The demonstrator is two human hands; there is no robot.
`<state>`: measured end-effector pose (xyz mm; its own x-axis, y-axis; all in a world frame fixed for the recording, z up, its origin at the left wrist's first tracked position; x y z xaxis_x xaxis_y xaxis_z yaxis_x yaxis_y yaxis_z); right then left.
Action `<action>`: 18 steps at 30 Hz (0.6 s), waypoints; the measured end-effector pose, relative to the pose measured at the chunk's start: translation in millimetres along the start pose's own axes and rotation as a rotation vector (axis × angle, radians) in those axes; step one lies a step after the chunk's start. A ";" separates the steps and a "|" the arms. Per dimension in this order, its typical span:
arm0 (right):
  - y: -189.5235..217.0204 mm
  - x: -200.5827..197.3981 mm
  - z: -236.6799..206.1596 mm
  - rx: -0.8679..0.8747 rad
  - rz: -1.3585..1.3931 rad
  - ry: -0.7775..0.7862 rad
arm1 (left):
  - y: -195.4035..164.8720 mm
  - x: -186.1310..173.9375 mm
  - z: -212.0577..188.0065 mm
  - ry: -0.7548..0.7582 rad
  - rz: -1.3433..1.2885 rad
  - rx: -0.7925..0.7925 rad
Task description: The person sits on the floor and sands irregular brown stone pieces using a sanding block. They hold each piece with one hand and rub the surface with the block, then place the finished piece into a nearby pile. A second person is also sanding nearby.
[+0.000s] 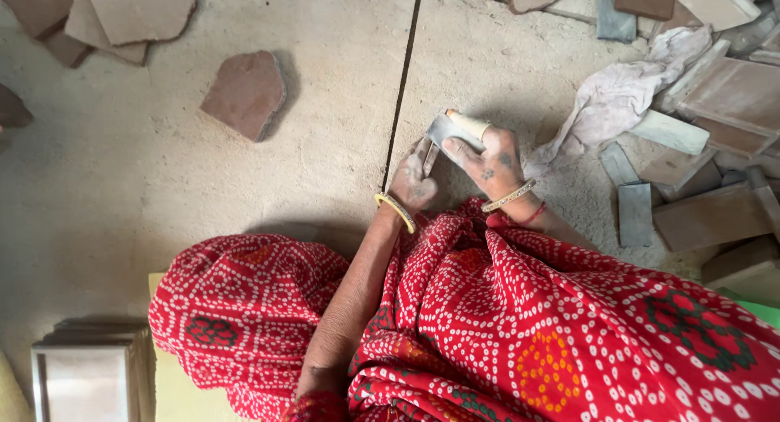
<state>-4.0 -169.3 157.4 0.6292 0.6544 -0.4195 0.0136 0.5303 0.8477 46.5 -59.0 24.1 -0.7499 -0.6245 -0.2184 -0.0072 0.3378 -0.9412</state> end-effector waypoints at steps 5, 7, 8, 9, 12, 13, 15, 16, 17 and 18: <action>-9.4 6.3 13.9 0.095 -0.192 0.096 | -1.1 26.7 -3.4 0.130 0.278 0.054; -6.9 10.4 15.0 0.035 -0.215 0.101 | 11.5 27.4 -6.1 0.142 0.510 -0.011; -9.1 12.0 14.0 0.023 -0.267 0.105 | 10.9 24.5 -6.3 0.102 0.412 -0.024; -11.5 13.6 11.1 0.013 -0.316 0.106 | 10.9 21.6 -6.8 0.063 0.316 -0.038; -12.6 6.2 1.6 -0.020 -0.239 0.021 | -23.2 20.5 -9.7 -0.020 0.464 0.388; -16.5 0.8 -2.6 0.015 -0.180 -0.005 | -16.6 14.0 -6.5 -0.039 0.310 0.291; -24.2 -10.7 -9.8 0.092 -0.065 -0.051 | -2.2 3.9 -1.3 -0.071 -0.004 0.090; -22.2 -16.4 -12.1 0.081 -0.004 -0.076 | -5.4 1.7 0.3 -0.069 0.000 0.113; -19.5 -21.9 -14.3 0.074 0.056 -0.103 | -8.7 -0.7 0.2 -0.062 0.004 0.135; -15.6 -26.4 -16.7 0.066 0.117 -0.129 | -13.0 -2.1 -0.5 -0.057 0.009 0.157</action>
<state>-33.8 -185.9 149.8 0.7237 0.6329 -0.2752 -0.0170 0.4150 0.9097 47.9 -61.7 37.0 -0.7110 -0.6622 -0.2365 0.1056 0.2320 -0.9670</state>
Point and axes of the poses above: each hand's wrist, its own z-axis towards the middle knuckle, its own x-axis out of the palm, y = z × x, the point moved 10 cm from there along z, towards the middle knuckle, and after that the axes turned 11 degrees about -y, right-handed, at the moved point
